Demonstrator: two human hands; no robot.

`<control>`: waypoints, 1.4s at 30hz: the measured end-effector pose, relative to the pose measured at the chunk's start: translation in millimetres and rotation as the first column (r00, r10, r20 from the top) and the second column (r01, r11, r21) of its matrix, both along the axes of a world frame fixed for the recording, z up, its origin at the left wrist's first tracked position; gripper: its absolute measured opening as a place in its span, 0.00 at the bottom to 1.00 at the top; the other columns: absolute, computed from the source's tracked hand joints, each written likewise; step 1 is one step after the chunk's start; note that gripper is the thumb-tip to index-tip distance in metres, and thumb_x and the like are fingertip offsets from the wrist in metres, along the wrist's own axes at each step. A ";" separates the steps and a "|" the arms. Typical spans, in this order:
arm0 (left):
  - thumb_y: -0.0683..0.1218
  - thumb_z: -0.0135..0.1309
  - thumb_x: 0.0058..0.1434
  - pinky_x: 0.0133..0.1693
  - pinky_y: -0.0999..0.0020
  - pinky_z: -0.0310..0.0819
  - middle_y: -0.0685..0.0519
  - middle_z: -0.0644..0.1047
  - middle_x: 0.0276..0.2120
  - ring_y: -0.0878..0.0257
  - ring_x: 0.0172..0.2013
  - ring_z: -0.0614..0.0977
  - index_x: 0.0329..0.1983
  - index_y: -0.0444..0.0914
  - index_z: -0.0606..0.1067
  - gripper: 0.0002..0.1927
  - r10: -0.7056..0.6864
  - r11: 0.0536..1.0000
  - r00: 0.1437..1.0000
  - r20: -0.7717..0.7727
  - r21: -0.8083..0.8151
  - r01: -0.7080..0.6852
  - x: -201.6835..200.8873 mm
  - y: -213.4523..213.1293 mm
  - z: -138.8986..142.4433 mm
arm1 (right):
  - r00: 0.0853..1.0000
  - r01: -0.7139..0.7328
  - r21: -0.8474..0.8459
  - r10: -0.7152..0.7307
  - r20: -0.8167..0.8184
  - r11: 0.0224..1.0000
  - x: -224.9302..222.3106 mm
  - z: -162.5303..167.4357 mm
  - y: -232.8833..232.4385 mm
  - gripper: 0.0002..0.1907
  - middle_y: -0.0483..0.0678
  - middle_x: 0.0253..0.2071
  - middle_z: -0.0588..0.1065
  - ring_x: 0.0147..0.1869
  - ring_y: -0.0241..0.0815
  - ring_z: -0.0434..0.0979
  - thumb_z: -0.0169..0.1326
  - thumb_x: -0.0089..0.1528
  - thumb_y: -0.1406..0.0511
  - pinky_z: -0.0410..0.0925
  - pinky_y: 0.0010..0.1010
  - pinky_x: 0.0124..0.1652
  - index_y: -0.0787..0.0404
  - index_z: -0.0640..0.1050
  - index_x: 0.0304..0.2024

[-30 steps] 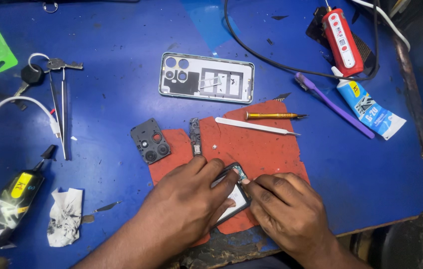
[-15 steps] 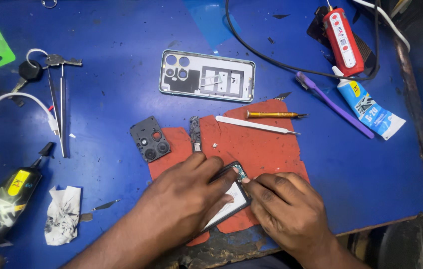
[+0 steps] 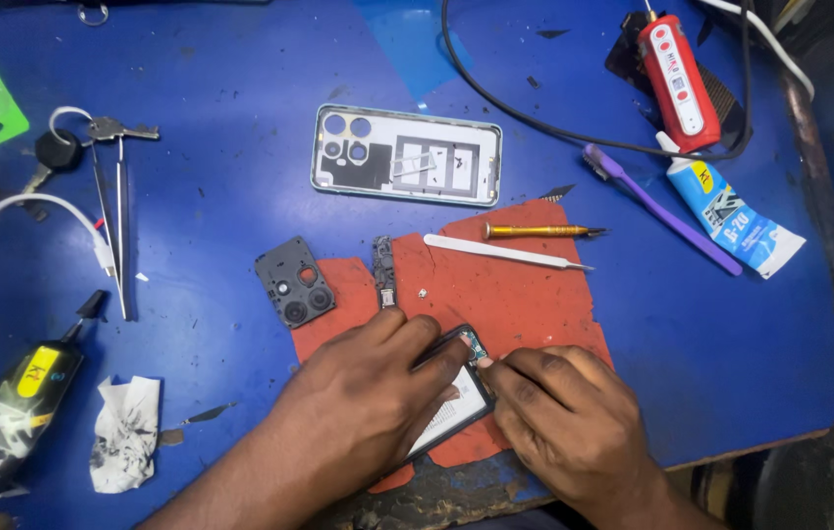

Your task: The person disassembles a smartphone, removes the battery, and uses a screwdriver and tweezers to adjust internal components. The person then reassembles the phone by placing the battery back and securing the back cover.

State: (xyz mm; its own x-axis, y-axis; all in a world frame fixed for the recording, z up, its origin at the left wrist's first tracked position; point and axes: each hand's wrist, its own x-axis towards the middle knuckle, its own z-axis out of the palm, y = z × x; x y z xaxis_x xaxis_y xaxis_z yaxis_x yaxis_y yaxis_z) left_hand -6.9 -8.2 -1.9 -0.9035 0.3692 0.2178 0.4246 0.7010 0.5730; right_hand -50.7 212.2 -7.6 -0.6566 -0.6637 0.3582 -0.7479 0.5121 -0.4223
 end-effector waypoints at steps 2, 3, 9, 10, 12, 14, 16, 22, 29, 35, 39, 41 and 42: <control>0.42 0.58 0.57 0.38 0.64 0.73 0.50 0.73 0.37 0.56 0.37 0.76 0.53 0.33 0.77 0.19 -0.003 1.000 1.000 0.000 -0.003 0.003 -0.1 -0.1 0.2 | 1.000 0.002 -0.009 -0.002 0.004 1.000 0.2 -0.3 -0.2 0.12 0.49 0.37 0.78 0.38 0.46 0.79 0.65 0.52 0.72 0.74 0.34 0.39 0.66 0.82 0.39; 0.42 0.58 0.57 0.38 0.64 0.73 0.50 0.73 0.37 0.56 0.37 0.75 0.52 0.33 0.77 0.19 -0.005 1.000 1.000 -0.002 -0.006 0.005 -0.2 -0.3 0.4 | 1.000 0.003 -0.014 -0.003 0.004 1.000 0.1 -0.5 -0.3 0.12 0.49 0.38 0.78 0.38 0.46 0.79 0.65 0.52 0.72 0.74 0.34 0.40 0.66 0.82 0.39; 0.42 0.57 0.56 0.39 0.64 0.73 0.50 0.73 0.37 0.56 0.38 0.76 0.53 0.33 0.77 0.20 -0.028 1.000 1.000 0.001 0.003 0.028 0.0 -1.3 -1.7 | 1.000 -0.011 -0.029 0.011 -0.012 1.000 -1.9 -3.1 1.2 0.12 0.49 0.38 0.78 0.38 0.46 0.78 0.65 0.51 0.72 0.73 0.34 0.39 0.65 0.82 0.38; 0.42 0.56 0.56 0.39 0.64 0.73 0.50 0.73 0.37 0.57 0.39 0.76 0.53 0.33 0.76 0.20 -0.029 1.000 1.000 -0.008 -0.003 0.029 0.1 -1.7 -2.3 | 1.000 -0.015 -0.023 0.015 -0.023 1.000 -2.0 -3.7 1.5 0.12 0.48 0.38 0.78 0.38 0.46 0.78 0.66 0.51 0.71 0.73 0.34 0.38 0.65 0.82 0.38; 0.42 0.56 0.56 0.39 0.64 0.74 0.51 0.73 0.37 0.57 0.39 0.76 0.53 0.33 0.76 0.20 -0.030 0.999 0.999 -0.024 -0.013 0.030 0.9 -2.1 -3.4 | 0.999 -0.023 -0.009 0.023 -0.044 1.000 -1.9 -4.9 2.3 0.12 0.48 0.38 0.79 0.37 0.46 0.78 0.66 0.50 0.71 0.72 0.34 0.37 0.64 0.83 0.37; 0.41 0.56 0.56 0.39 0.64 0.74 0.50 0.73 0.38 0.56 0.40 0.77 0.53 0.32 0.76 0.20 -0.047 0.999 0.999 -0.017 -0.021 0.047 1.3 -5.0 -3.9 | 0.999 -0.018 -0.018 0.018 -0.034 1.000 -1.7 -6.1 3.1 0.12 0.48 0.38 0.79 0.38 0.45 0.78 0.66 0.50 0.71 0.72 0.34 0.37 0.63 0.83 0.38; 0.41 0.55 0.57 0.40 0.63 0.75 0.49 0.74 0.39 0.56 0.41 0.77 0.53 0.31 0.76 0.20 -0.051 0.999 0.999 -0.011 -0.012 0.051 1.6 -5.0 -4.5 | 1.000 -0.020 -0.022 0.019 -0.024 1.000 -1.6 -7.0 4.2 0.13 0.48 0.38 0.79 0.38 0.45 0.78 0.66 0.50 0.70 0.72 0.34 0.37 0.62 0.83 0.38; 0.42 0.53 0.58 0.40 0.63 0.74 0.49 0.74 0.39 0.56 0.40 0.76 0.54 0.30 0.76 0.20 -0.060 0.998 0.998 -0.016 0.000 0.060 1.3 -5.0 -4.8 | 0.999 -0.035 -0.015 0.034 -0.037 0.999 -2.3 -9.5 6.0 0.14 0.47 0.38 0.78 0.38 0.44 0.78 0.66 0.50 0.70 0.73 0.33 0.38 0.62 0.83 0.39; 0.41 0.51 0.56 0.42 0.63 0.74 0.49 0.74 0.40 0.56 0.41 0.75 0.56 0.30 0.75 0.24 -0.082 0.996 0.997 -0.009 -0.032 0.081 2.8 -5.3 -6.8 | 0.998 -0.036 -0.010 0.036 -0.050 0.999 -1.7 -11.2 6.6 0.13 0.47 0.37 0.78 0.37 0.43 0.78 0.66 0.50 0.70 0.72 0.33 0.37 0.62 0.83 0.39; 0.42 0.51 0.54 0.41 0.64 0.74 0.49 0.73 0.41 0.56 0.41 0.74 0.57 0.30 0.74 0.25 -0.102 0.990 0.995 -0.006 -0.101 0.101 3.1 -2.0 -8.7 | 0.998 -0.038 -0.019 0.037 -0.045 0.999 -1.4 -11.8 6.8 0.13 0.47 0.38 0.78 0.38 0.43 0.78 0.66 0.50 0.70 0.73 0.33 0.37 0.62 0.83 0.39; 0.42 0.52 0.53 0.41 0.64 0.75 0.49 0.73 0.41 0.57 0.40 0.74 0.56 0.29 0.74 0.25 -0.110 0.986 0.994 -0.006 -0.123 0.108 2.9 -1.8 -7.5 | 0.999 -0.023 -0.032 0.021 -0.039 0.999 -1.7 -11.8 5.8 0.13 0.47 0.38 0.78 0.38 0.44 0.78 0.66 0.51 0.70 0.72 0.33 0.37 0.62 0.83 0.39; 0.42 0.52 0.53 0.41 0.63 0.75 0.49 0.73 0.41 0.57 0.40 0.74 0.55 0.30 0.74 0.25 -0.107 0.987 0.994 -0.002 -0.122 0.106 2.7 -1.9 -5.7 | 0.999 -0.030 -0.035 0.029 -0.036 0.999 -2.5 -11.2 5.5 0.13 0.48 0.38 0.79 0.38 0.45 0.78 0.65 0.50 0.70 0.73 0.34 0.37 0.62 0.83 0.39; 0.42 0.51 0.53 0.41 0.63 0.75 0.49 0.73 0.41 0.57 0.40 0.75 0.55 0.30 0.74 0.24 -0.107 0.987 0.994 0.000 -0.121 0.106 2.3 -1.9 -4.7 | 0.999 -0.033 -0.035 0.032 -0.034 0.999 -2.5 -10.8 5.5 0.13 0.48 0.38 0.79 0.38 0.46 0.78 0.65 0.50 0.70 0.73 0.34 0.38 0.62 0.83 0.38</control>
